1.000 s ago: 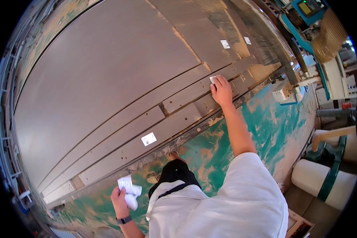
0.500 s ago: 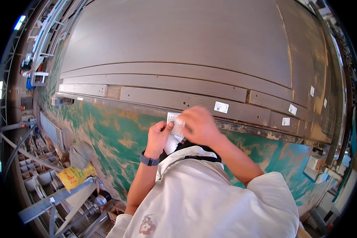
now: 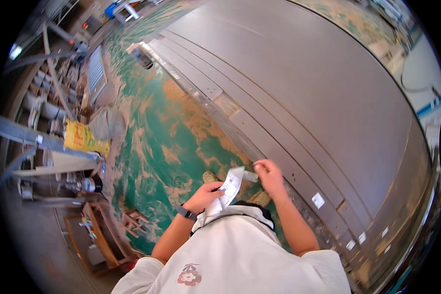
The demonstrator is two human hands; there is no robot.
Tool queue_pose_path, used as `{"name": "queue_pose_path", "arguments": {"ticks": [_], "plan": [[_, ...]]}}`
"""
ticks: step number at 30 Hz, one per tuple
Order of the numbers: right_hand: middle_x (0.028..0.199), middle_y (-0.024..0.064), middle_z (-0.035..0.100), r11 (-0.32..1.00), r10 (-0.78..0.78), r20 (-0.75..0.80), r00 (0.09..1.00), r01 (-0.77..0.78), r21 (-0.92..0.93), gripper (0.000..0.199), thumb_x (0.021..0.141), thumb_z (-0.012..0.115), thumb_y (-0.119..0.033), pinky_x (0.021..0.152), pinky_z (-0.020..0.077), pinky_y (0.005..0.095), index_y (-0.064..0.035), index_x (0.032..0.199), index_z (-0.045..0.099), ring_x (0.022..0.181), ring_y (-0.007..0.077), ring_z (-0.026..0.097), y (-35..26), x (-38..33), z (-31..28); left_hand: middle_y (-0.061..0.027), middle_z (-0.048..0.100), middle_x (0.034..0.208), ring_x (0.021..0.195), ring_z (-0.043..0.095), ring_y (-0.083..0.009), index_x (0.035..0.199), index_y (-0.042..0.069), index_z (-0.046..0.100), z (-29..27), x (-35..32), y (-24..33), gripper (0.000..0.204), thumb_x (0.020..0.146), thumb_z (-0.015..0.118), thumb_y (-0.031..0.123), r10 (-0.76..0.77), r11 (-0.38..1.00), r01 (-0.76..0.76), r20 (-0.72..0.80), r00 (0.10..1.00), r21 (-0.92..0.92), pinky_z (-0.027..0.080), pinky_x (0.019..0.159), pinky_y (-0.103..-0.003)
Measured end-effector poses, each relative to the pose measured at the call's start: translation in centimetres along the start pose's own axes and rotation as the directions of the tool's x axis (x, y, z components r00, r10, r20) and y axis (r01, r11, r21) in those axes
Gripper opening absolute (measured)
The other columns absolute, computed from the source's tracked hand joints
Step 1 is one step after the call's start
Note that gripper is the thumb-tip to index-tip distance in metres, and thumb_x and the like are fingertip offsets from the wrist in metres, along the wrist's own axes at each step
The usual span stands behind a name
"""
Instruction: The person walks through a workshop and picks up a roll of labels. They proceed to apply individual labels to several cut wooden panels resting on a large CNC machine table. The person handles the panels one by one, placing them on the table, applying a label, and then moving them to a different location.
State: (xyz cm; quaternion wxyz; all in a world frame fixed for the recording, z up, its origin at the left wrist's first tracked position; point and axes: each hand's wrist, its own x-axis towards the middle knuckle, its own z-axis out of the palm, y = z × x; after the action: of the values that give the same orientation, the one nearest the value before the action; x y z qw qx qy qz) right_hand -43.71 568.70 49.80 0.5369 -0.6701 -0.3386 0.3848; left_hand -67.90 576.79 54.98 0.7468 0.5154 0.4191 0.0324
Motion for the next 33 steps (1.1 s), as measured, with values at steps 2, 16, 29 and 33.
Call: {"name": "queue_pose_path", "arguments": {"ticks": [2, 16, 29, 33], "plan": [[0.095, 0.0117, 0.067, 0.939, -0.242, 0.276, 0.930, 0.296, -0.174, 0.021, 0.086, 0.065, -0.018, 0.081, 0.0490, 0.0360, -0.0024, 0.099, 0.068, 0.090, 0.0259, 0.064, -3.8, 0.6, 3.8, -0.0030, 0.066, 0.110, 0.097, 0.060, -0.0119, 0.123, 0.000, 0.062, -2.3, -0.2, -0.2, 0.033, 0.091, 0.055, 0.000, 0.009, 0.998, -0.013, -0.070, 0.998, -0.067, 0.048, 0.085, -0.027], [0.089, 0.0006, 0.066, 0.938, 0.284, 0.219, 0.933, -0.318, 0.138, 0.020, 0.094, 0.061, -0.019, 0.071, 0.0446, 0.0257, -0.0025, 0.103, 0.067, 0.080, 0.0092, 0.058, -3.2, 25.6, 24.0, -0.0014, 0.066, 0.092, 0.081, 0.059, -0.0095, 0.109, -0.001, 0.066, -28.9, 2.2, -0.8, 0.022, 0.091, 0.058, 0.008, -0.043, 0.987, -0.005, -0.295, 0.954, -0.158, 0.048, 0.072, -0.026], [0.098, 0.0081, 0.067, 0.839, 0.289, -0.274, 0.917, -0.105, 0.534, 0.027, 0.096, 0.057, -0.024, 0.073, 0.0518, 0.0337, 0.0011, 0.104, 0.063, 0.089, 0.0174, 0.065, -2.9, 51.4, 29.5, -0.0025, 0.066, 0.086, 0.073, 0.057, -0.0091, 0.099, -0.003, 0.066, -45.3, -0.7, -0.8, 0.014, 0.092, 0.060, 0.007, -0.206, 0.939, 0.022, -0.510, 0.835, -0.342, 0.047, 0.067, -0.026], [0.106, 0.0115, 0.067, 0.266, -0.097, -0.035, 0.995, -0.008, -0.964, 0.033, 0.091, 0.061, -0.033, 0.088, 0.0451, 0.0483, -0.0045, 0.106, 0.068, 0.101, 0.0270, 0.062, -7.0, 48.3, 31.6, -0.0025, 0.067, 0.087, 0.074, 0.058, -0.0096, 0.098, -0.002, 0.066, -47.3, 2.5, 1.0, 0.013, 0.092, 0.060, 0.008, -0.220, 0.942, 0.065, -0.461, 0.860, -0.328, 0.046, 0.066, -0.026]]}}
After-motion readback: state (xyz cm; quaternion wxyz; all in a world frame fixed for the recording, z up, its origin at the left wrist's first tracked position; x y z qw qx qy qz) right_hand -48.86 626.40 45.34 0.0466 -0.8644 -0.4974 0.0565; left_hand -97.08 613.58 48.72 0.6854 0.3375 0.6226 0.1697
